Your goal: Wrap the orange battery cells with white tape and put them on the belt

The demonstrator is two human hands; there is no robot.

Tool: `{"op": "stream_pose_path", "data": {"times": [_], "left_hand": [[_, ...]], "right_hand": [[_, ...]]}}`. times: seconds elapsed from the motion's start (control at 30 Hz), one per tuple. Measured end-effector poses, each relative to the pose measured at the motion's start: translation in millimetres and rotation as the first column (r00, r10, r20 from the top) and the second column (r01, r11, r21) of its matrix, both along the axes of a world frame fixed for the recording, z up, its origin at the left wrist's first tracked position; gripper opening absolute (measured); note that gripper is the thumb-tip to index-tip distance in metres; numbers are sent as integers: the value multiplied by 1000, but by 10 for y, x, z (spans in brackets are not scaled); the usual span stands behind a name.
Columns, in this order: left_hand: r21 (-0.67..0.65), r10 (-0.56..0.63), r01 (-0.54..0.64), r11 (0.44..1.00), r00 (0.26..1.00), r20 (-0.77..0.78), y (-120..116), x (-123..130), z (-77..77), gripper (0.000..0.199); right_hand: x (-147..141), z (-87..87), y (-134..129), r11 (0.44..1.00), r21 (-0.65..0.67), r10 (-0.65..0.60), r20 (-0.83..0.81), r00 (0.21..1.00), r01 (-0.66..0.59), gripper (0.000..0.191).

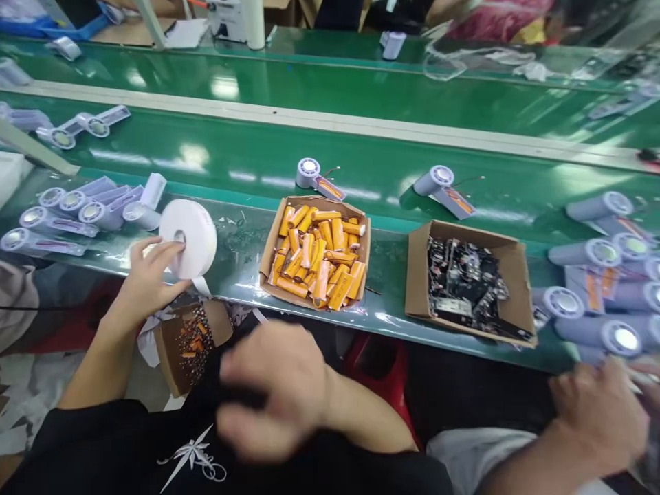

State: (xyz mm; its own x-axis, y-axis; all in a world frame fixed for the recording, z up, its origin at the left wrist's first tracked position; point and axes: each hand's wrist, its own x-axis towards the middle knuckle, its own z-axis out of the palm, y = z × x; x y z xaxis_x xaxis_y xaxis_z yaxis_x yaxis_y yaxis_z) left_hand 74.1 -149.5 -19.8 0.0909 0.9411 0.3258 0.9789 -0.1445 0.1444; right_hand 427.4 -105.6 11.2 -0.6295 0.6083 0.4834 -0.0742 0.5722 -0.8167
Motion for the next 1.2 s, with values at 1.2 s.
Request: {"op": "stream_pose_path", "data": {"times": [1.2], "left_hand": [[286, -168, 156, 946, 986, 20, 11, 479, -247, 92]], "right_hand": [[-303, -208, 702, 770, -634, -245, -195, 950, 68, 50]]}}
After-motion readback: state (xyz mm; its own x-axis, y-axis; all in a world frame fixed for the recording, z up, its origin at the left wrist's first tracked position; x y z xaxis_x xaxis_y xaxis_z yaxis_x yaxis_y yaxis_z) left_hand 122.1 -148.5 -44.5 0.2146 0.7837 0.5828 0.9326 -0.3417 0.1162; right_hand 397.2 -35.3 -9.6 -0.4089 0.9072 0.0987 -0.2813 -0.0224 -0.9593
